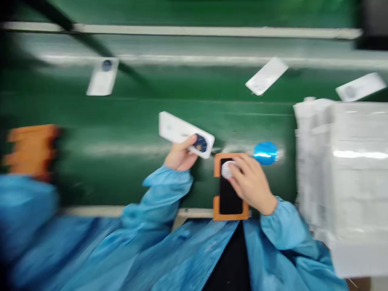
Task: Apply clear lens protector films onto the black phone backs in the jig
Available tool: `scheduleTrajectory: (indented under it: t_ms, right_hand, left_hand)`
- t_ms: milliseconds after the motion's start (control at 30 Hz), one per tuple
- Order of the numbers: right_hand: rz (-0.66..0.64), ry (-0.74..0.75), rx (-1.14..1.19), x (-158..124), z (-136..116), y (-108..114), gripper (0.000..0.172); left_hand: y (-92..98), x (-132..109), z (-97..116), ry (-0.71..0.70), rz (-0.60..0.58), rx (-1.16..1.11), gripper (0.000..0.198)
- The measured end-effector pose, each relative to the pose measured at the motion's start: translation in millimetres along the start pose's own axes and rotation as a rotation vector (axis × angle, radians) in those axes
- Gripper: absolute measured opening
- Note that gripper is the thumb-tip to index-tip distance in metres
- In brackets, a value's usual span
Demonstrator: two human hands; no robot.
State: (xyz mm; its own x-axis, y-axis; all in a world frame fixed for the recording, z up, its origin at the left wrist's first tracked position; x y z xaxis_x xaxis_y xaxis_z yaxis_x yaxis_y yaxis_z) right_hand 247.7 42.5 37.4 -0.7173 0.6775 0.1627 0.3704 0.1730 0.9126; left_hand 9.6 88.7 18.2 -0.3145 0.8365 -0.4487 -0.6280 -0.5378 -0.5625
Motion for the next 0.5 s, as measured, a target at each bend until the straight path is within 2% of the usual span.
scheduleTrajectory:
  t_ms: [133, 233, 333, 400, 500]
  right_hand:
    - [-0.083, -0.019, -0.018, 8.0, 3.9, -11.7, 0.03]
    - [-0.084, -0.015, -0.105, 10.0, 9.2, -16.8, 0.032]
    - [-0.042, -0.008, -0.144, 7.6, 7.5, -13.7, 0.03]
    - [0.026, -0.008, -0.108, 6.7, 6.3, -6.6, 0.025]
    - [0.252, -0.027, 0.039, 9.3, 4.7, 12.6, 0.021]
  left_hand:
    - [2.9, 3.3, 8.5, 0.01, 0.121, 0.075, 0.044]
    - [4.1, 10.3, 10.6, 0.064, 0.109, 0.202, 0.038]
    - [-1.8, 4.1, 16.4, 0.05, 0.09, 0.322, 0.037]
    - [-6.6, -3.0, 20.0, 0.034, 0.101, 0.359, 0.041]
    - [-17.1, -13.1, 21.8, 0.052, 0.046, 0.374, 0.048]
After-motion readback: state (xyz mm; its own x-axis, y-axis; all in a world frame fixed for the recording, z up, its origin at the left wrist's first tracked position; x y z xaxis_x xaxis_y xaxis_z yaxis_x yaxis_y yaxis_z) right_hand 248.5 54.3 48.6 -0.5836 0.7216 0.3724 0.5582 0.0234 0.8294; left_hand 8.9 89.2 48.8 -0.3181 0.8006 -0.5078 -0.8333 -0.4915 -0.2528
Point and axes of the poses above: each hand's wrist, its own x-axis towards the middle knuckle, its own y-axis out of the back of the hand, z = x × y, the point moved 2 cm from there along x, towards the middle knuckle, and after that the axes turned 8 degrees about -z, right-handed, at the moved point
